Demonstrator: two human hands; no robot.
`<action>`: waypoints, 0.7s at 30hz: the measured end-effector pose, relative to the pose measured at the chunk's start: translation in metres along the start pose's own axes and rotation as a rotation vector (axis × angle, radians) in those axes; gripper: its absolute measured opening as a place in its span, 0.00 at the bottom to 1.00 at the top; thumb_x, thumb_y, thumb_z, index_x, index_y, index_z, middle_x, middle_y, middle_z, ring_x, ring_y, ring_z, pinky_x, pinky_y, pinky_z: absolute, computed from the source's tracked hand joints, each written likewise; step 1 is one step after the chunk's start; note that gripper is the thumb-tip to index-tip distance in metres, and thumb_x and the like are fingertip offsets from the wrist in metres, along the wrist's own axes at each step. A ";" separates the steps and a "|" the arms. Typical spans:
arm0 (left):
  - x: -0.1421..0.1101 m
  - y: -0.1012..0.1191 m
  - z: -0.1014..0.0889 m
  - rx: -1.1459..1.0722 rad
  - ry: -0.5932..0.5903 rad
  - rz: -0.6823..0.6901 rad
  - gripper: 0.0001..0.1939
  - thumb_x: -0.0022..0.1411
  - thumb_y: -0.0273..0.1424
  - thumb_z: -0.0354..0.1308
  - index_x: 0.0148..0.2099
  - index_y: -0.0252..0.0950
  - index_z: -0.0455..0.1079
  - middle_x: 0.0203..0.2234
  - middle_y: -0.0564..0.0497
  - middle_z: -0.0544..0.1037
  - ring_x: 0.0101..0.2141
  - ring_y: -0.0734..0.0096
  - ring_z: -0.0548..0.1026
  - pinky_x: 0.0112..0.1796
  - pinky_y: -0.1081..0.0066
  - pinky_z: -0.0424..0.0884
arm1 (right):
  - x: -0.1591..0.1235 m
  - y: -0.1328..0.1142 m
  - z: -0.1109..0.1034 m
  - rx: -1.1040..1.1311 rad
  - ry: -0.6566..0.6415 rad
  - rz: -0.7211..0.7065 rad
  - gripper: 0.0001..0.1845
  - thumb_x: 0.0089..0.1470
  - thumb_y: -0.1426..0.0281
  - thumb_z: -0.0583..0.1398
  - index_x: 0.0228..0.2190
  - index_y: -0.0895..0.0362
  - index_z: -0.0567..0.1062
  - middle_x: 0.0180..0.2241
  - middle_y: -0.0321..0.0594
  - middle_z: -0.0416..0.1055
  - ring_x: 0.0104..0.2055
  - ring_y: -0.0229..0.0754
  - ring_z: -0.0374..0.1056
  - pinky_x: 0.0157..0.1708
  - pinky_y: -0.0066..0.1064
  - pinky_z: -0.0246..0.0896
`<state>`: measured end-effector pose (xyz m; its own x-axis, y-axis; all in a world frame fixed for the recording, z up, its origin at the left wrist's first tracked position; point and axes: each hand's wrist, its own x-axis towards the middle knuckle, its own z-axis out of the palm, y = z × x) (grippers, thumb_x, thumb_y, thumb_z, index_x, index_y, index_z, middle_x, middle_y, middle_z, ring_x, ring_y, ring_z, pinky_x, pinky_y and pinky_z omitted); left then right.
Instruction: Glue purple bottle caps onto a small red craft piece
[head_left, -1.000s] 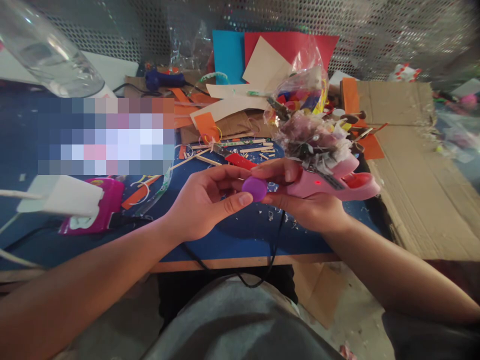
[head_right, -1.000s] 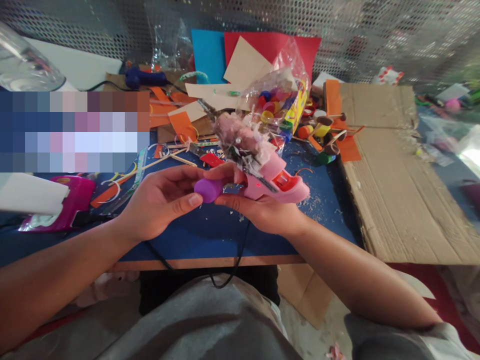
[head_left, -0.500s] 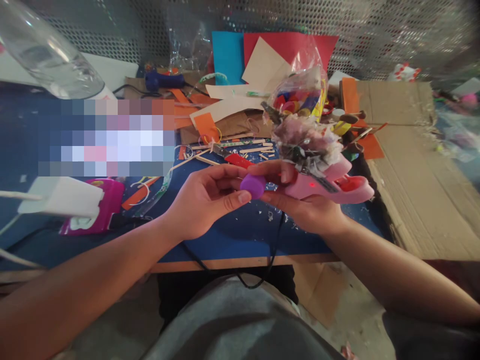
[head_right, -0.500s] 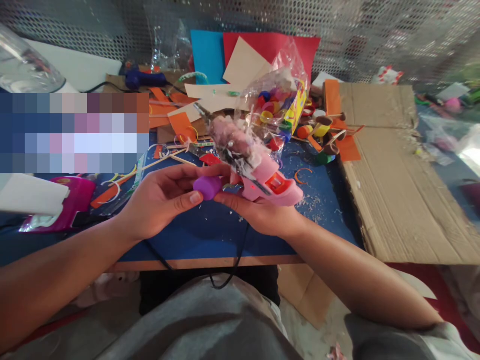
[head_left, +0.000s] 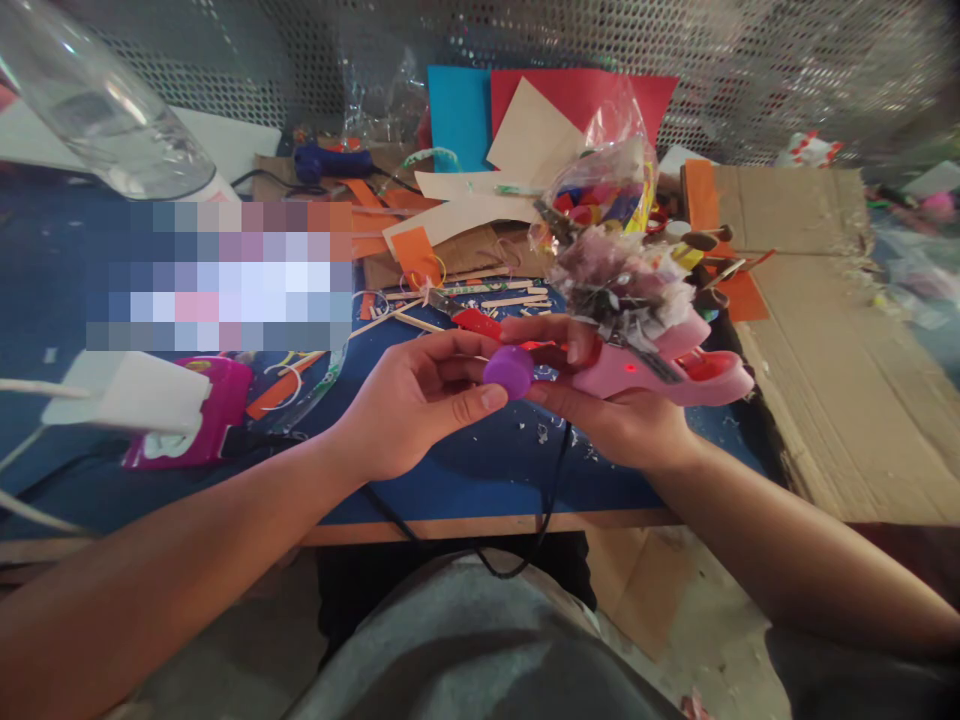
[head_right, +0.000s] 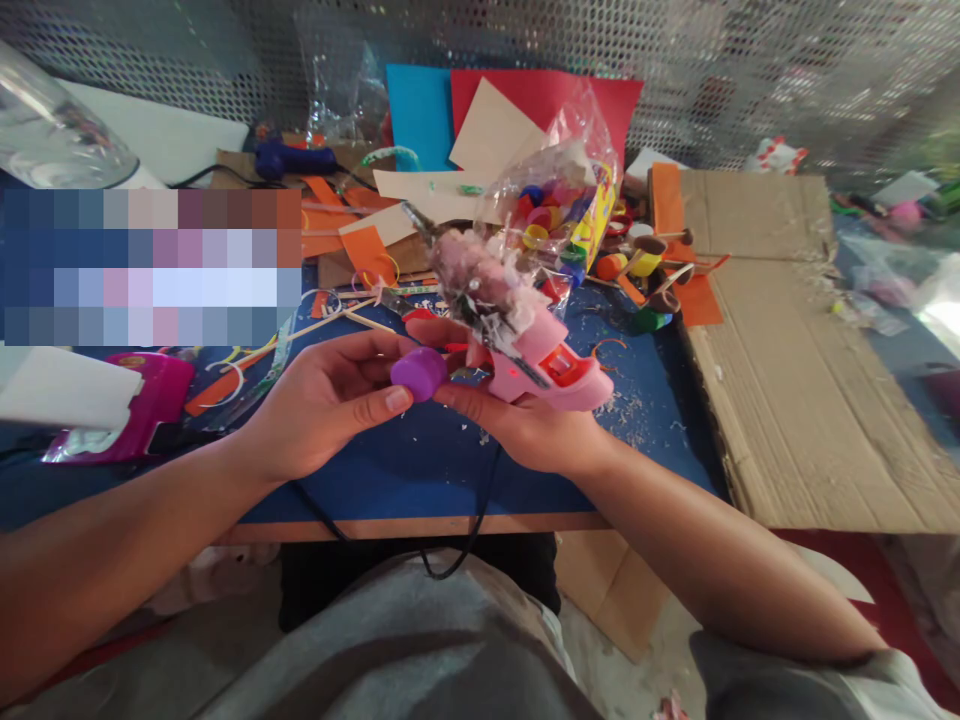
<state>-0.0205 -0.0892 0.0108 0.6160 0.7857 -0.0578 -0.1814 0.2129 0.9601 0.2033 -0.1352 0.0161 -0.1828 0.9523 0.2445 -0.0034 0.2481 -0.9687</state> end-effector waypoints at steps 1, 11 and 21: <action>0.000 0.000 0.000 0.000 0.002 0.000 0.27 0.52 0.35 0.84 0.51 0.35 0.80 0.42 0.46 0.88 0.42 0.65 0.86 0.46 0.69 0.83 | 0.000 -0.001 0.000 -0.013 -0.011 0.007 0.22 0.60 0.59 0.75 0.33 0.48 0.67 0.50 0.37 0.84 0.57 0.49 0.81 0.66 0.51 0.75; 0.001 0.001 -0.001 0.002 -0.021 -0.046 0.29 0.49 0.34 0.85 0.50 0.34 0.79 0.42 0.46 0.88 0.42 0.64 0.86 0.45 0.70 0.82 | 0.002 0.002 0.000 -0.095 0.096 -0.132 0.18 0.57 0.63 0.77 0.31 0.48 0.73 0.36 0.34 0.82 0.50 0.48 0.80 0.61 0.50 0.77; 0.002 -0.001 0.000 -0.090 -0.052 -0.014 0.26 0.53 0.33 0.83 0.51 0.36 0.79 0.36 0.50 0.86 0.38 0.70 0.84 0.42 0.73 0.80 | 0.002 0.005 0.002 0.036 0.075 -0.061 0.22 0.57 0.65 0.76 0.35 0.48 0.67 0.43 0.33 0.80 0.49 0.43 0.79 0.52 0.42 0.80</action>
<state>-0.0190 -0.0874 0.0097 0.6572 0.7517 -0.0550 -0.2392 0.2772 0.9306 0.2013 -0.1326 0.0120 -0.1073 0.9464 0.3045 -0.0477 0.3010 -0.9524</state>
